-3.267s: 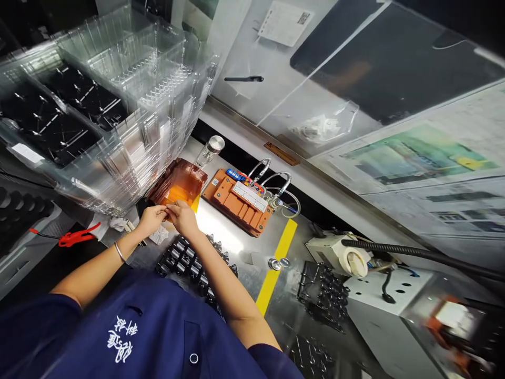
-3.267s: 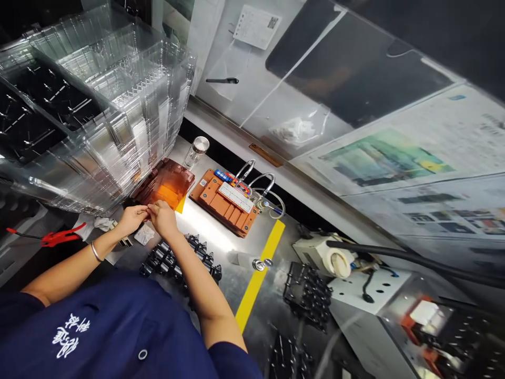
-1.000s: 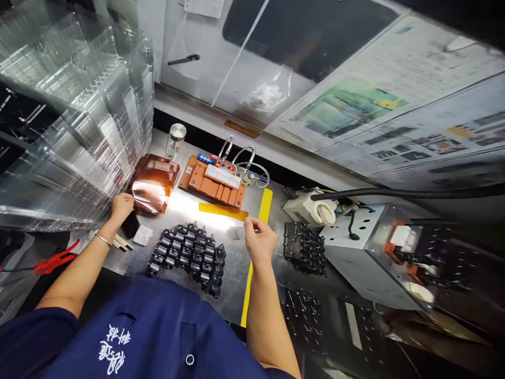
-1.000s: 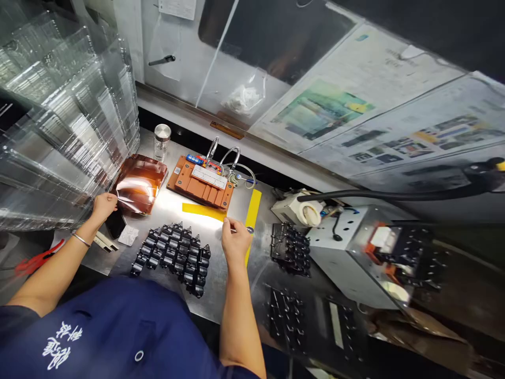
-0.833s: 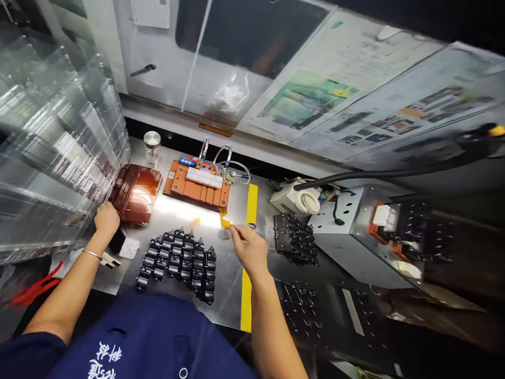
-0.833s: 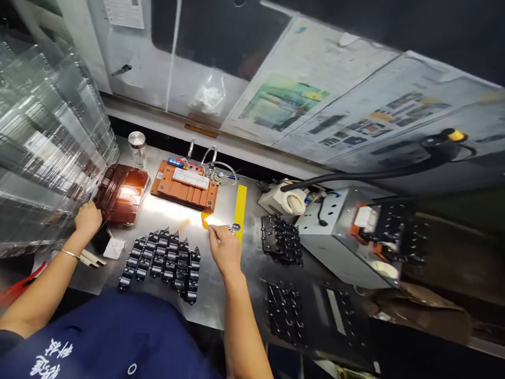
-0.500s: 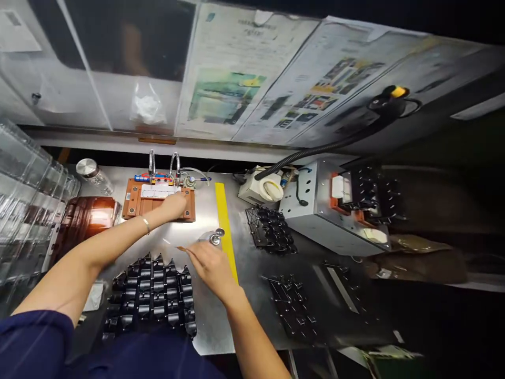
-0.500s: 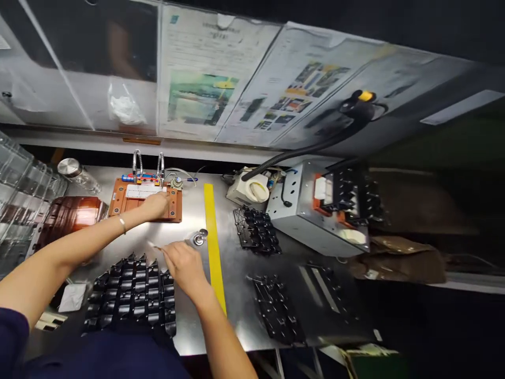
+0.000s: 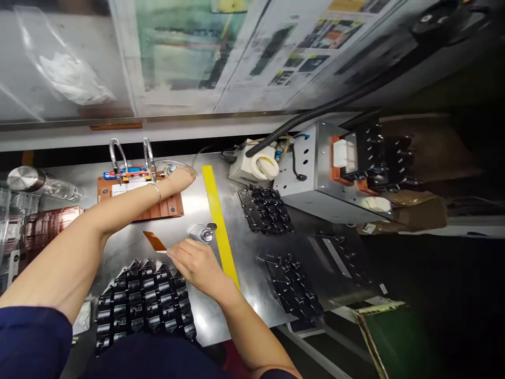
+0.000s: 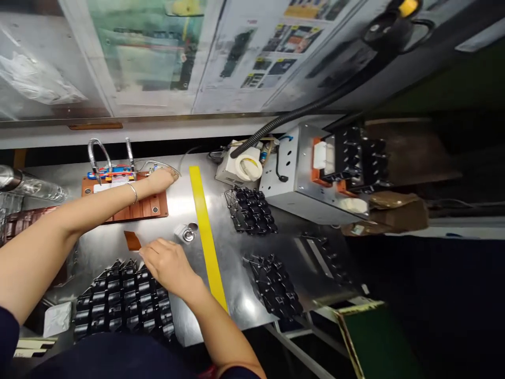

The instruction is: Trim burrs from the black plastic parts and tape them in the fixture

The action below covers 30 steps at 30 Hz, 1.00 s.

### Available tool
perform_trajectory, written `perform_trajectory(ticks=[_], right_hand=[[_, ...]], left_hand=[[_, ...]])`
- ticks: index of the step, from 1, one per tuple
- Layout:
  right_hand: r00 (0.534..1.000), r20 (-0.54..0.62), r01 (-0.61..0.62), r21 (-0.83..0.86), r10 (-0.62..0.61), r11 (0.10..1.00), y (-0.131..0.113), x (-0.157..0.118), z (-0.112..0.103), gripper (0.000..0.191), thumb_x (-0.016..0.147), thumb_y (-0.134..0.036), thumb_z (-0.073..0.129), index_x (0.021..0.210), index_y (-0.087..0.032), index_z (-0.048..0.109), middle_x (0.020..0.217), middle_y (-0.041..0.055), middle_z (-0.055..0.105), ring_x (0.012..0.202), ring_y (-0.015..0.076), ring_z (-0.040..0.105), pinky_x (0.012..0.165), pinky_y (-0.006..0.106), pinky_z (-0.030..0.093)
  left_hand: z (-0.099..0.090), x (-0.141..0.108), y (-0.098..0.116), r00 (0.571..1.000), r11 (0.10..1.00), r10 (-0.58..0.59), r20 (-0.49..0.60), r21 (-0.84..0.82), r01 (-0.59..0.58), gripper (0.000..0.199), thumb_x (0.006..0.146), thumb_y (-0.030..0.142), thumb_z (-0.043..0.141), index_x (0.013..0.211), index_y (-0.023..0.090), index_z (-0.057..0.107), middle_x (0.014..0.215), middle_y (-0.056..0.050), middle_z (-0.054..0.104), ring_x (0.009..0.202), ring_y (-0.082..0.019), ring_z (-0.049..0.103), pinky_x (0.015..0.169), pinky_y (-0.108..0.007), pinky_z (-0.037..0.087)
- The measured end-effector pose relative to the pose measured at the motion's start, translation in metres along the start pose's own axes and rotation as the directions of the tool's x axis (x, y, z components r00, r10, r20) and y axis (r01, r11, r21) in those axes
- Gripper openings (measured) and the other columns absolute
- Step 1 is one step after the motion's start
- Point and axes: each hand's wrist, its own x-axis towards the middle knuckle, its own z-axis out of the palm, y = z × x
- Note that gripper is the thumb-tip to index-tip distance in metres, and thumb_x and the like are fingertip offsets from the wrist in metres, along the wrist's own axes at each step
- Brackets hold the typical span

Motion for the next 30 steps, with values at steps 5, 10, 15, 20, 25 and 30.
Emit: perform_trajectory(ticks=[5, 10, 15, 20, 25, 30], right_hand=[[0.945, -0.199, -0.191, 0.312, 0.26, 0.931, 0.027, 0.03, 0.01, 0.015, 0.088, -0.022, 0.056, 0.083, -0.019, 0.07, 0.077, 0.0028, 0.073, 0.068, 0.0134, 0.064, 0.066, 0.027, 0.051], [0.587, -0.111, -0.445, 0.783, 0.802, 0.435, 0.061, 0.066, 0.054, 0.023, 0.068, -0.039, 0.071, 0.072, -0.017, 0.069, 0.063, 0.0016, 0.069, 0.055, 0.013, 0.06, 0.055, 0.027, 0.052], [0.474, 0.075, -0.48, 0.857, 0.877, 0.186, 0.068, 0.093, 0.086, 0.031, 0.053, -0.04, 0.077, 0.069, -0.016, 0.067, 0.056, -0.0018, 0.065, 0.048, 0.0095, 0.056, 0.049, 0.024, 0.049], [0.437, 0.156, -0.561, 0.817, 0.886, 0.133, 0.083, 0.112, 0.093, 0.023, 0.052, -0.032, 0.077, 0.058, -0.015, 0.062, 0.049, -0.0025, 0.061, 0.04, 0.0057, 0.05, 0.04, 0.018, 0.043], [0.389, 0.193, -0.612, 0.785, 0.901, 0.096, 0.1, 0.122, 0.097, 0.021, 0.055, -0.025, 0.076, 0.051, -0.015, 0.058, 0.043, -0.0034, 0.058, 0.035, 0.0037, 0.045, 0.034, 0.014, 0.038], [0.369, 0.21, -0.629, 0.773, 0.906, 0.077, 0.104, 0.123, 0.102, 0.018, 0.059, -0.021, 0.073, 0.052, -0.015, 0.057, 0.043, -0.004, 0.058, 0.034, 0.0033, 0.045, 0.034, 0.013, 0.037]], left_hand=[[-0.007, -0.105, -0.02, 0.993, 0.962, -0.041, 0.112, -0.263, 0.07, 0.04, 0.096, 0.039, 0.037, 0.096, 0.012, 0.067, 0.095, -0.012, 0.073, 0.088, -0.022, 0.069, 0.079, -0.031, 0.053], [-0.006, -0.215, -0.082, 0.882, 0.097, -0.352, 0.315, -0.924, 0.369, 0.051, 0.075, 0.062, 0.062, 0.089, 0.013, 0.065, 0.091, -0.014, 0.072, 0.074, -0.022, 0.071, 0.065, -0.033, 0.057], [0.012, -0.23, -0.101, 0.68, -0.099, -0.685, 0.261, -0.958, 0.268, 0.031, 0.064, 0.032, 0.081, 0.072, 0.012, 0.059, 0.073, -0.006, 0.07, 0.058, -0.013, 0.065, 0.053, -0.024, 0.055], [0.03, -0.202, -0.117, 0.514, -0.12, -0.829, 0.22, -0.968, 0.221, 0.033, 0.064, 0.026, 0.081, 0.063, 0.015, 0.05, 0.045, 0.006, 0.052, 0.035, -0.004, 0.044, 0.033, -0.014, 0.033], [0.041, -0.189, -0.135, 0.465, -0.141, -0.856, 0.226, -0.967, 0.21, 0.043, 0.058, 0.023, 0.083, 0.056, 0.019, 0.04, 0.036, 0.011, 0.037, 0.029, -0.002, 0.029, 0.03, -0.015, 0.016], [0.041, -0.185, -0.142, 0.456, -0.166, -0.852, 0.258, -0.958, 0.233, 0.045, 0.055, 0.021, 0.083, 0.054, 0.019, 0.038, 0.036, 0.01, 0.037, 0.029, -0.002, 0.027, 0.031, -0.016, 0.014]])
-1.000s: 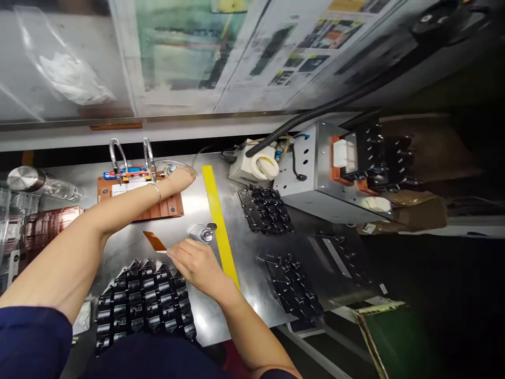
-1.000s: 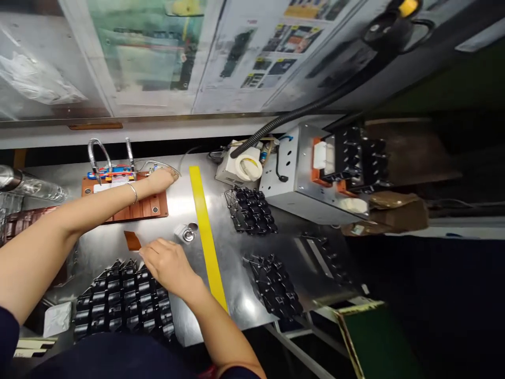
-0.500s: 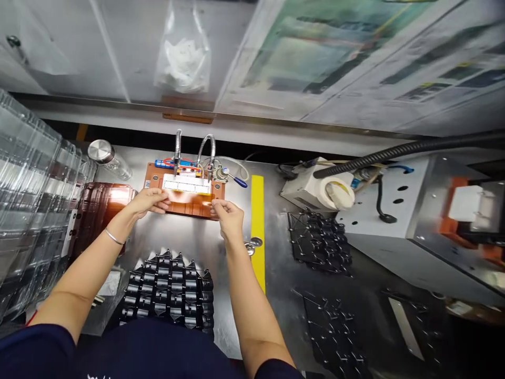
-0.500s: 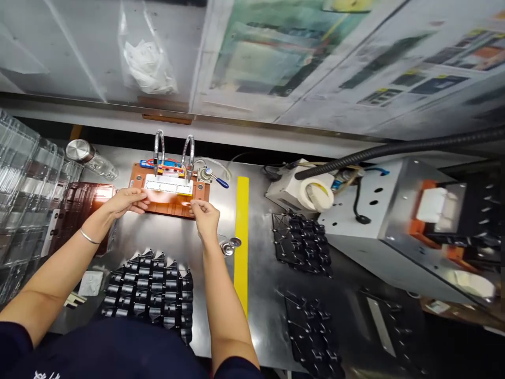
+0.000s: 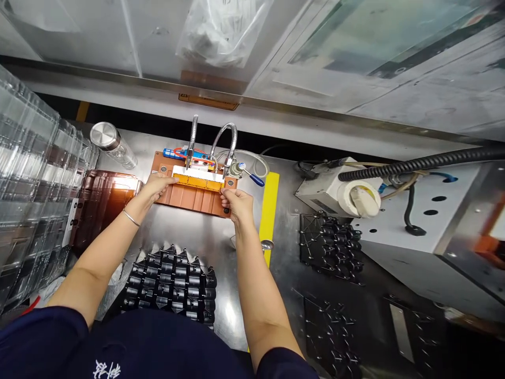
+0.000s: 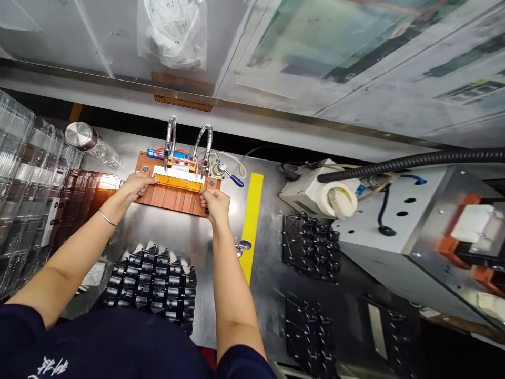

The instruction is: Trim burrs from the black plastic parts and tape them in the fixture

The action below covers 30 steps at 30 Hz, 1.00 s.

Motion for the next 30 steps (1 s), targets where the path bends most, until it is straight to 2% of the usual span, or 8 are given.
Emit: perform_trajectory(ticks=[13, 16, 19, 22, 24, 26, 28, 30], right_hand=[[0.997, 0.02, -0.068, -0.003, 0.068, 0.998, -0.001, 0.004, 0.001, 0.023, 0.067, -0.015, 0.073, 0.054, -0.015, 0.054, 0.042, -0.0066, 0.055, 0.032, 0.0021, 0.044, 0.031, 0.011, 0.036], [0.99, 0.059, -0.125, -0.002, 0.125, 0.992, 0.0, 0.007, -0.002, 0.025, 0.066, -0.019, 0.077, 0.056, -0.015, 0.055, 0.044, -0.0043, 0.059, 0.033, 0.0045, 0.049, 0.032, 0.013, 0.042], [0.978, 0.105, -0.181, 0.02, 0.178, 0.983, -0.002, 0.013, -0.003, 0.024, 0.065, -0.022, 0.08, 0.059, -0.014, 0.058, 0.048, -0.0005, 0.063, 0.038, 0.0072, 0.055, 0.036, 0.015, 0.047], [0.976, 0.124, -0.188, 0.083, 0.177, 0.979, -0.002, 0.006, -0.009, 0.021, 0.068, -0.027, 0.079, 0.067, -0.015, 0.062, 0.06, 0.0024, 0.07, 0.05, 0.0093, 0.064, 0.046, 0.017, 0.053], [0.989, 0.111, -0.117, 0.127, 0.103, 0.985, 0.006, -0.019, -0.023, 0.023, 0.071, -0.035, 0.076, 0.077, -0.016, 0.065, 0.074, 0.0039, 0.073, 0.063, 0.0112, 0.068, 0.057, 0.021, 0.057], [0.996, 0.089, 0.017, 0.088, -0.025, 0.996, 0.029, -0.062, -0.044, 0.031, 0.072, -0.043, 0.073, 0.087, -0.018, 0.067, 0.087, 0.0059, 0.074, 0.075, 0.0153, 0.07, 0.067, 0.028, 0.059], [0.991, 0.081, 0.119, -0.133, -0.109, 0.984, 0.068, -0.117, -0.068, 0.039, 0.066, -0.045, 0.075, 0.094, -0.019, 0.069, 0.094, 0.0082, 0.073, 0.085, 0.0209, 0.07, 0.075, 0.036, 0.059], [0.991, 0.025, 0.13, -0.332, -0.129, 0.934, 0.115, -0.173, -0.092, 0.052, 0.057, -0.043, 0.08, 0.103, -0.021, 0.068, 0.102, 0.0107, 0.072, 0.092, 0.0268, 0.069, 0.077, 0.042, 0.058]], left_hand=[[-0.005, 0.002, 0.013, 0.997, 0.996, -0.039, 0.073, 0.08, 0.033, 0.046, 0.056, 0.024, 0.085, 0.054, 0.018, 0.04, 0.034, 0.011, 0.038, 0.027, -0.001, 0.028, 0.029, -0.014, 0.016], [-0.013, 0.004, 0.017, 0.99, 0.991, -0.052, 0.13, 0.129, 0.036, 0.037, 0.058, 0.023, 0.086, 0.056, 0.015, 0.049, 0.039, 0.005, 0.051, 0.031, -0.004, 0.042, 0.03, -0.014, 0.029], [-0.021, 0.005, 0.021, 0.972, 0.986, -0.068, 0.226, 0.167, 0.03, 0.023, 0.062, 0.018, 0.084, 0.067, 0.01, 0.063, 0.057, -0.005, 0.067, 0.045, -0.01, 0.061, 0.041, -0.016, 0.048], [-0.024, 0.003, 0.022, 0.973, 0.987, -0.025, 0.23, 0.159, -0.012, 0.016, 0.067, 0.013, 0.079, 0.071, 0.007, 0.065, 0.062, -0.008, 0.069, 0.05, -0.011, 0.065, 0.047, -0.017, 0.053], [-0.025, -0.002, 0.02, 0.98, 0.99, 0.024, 0.199, 0.133, -0.051, 0.014, 0.071, 0.01, 0.076, 0.073, 0.007, 0.063, 0.062, -0.007, 0.068, 0.052, -0.01, 0.065, 0.05, -0.017, 0.054], [-0.026, -0.01, 0.015, 0.98, 0.992, 0.066, 0.187, 0.098, -0.085, 0.016, 0.071, 0.008, 0.075, 0.079, 0.008, 0.061, 0.065, -0.005, 0.069, 0.057, -0.011, 0.067, 0.054, -0.017, 0.056], [-0.028, -0.019, 0.007, 0.98, 0.991, 0.109, 0.166, 0.055, -0.12, 0.024, 0.07, 0.006, 0.075, 0.087, 0.009, 0.059, 0.068, -0.003, 0.069, 0.06, -0.01, 0.067, 0.057, -0.019, 0.056], [-0.031, -0.028, -0.003, 0.981, 0.988, 0.15, 0.124, 0.019, -0.153, 0.028, 0.071, 0.008, 0.075, 0.092, 0.011, 0.056, 0.068, 0.0, 0.067, 0.057, -0.009, 0.065, 0.056, -0.02, 0.056]])
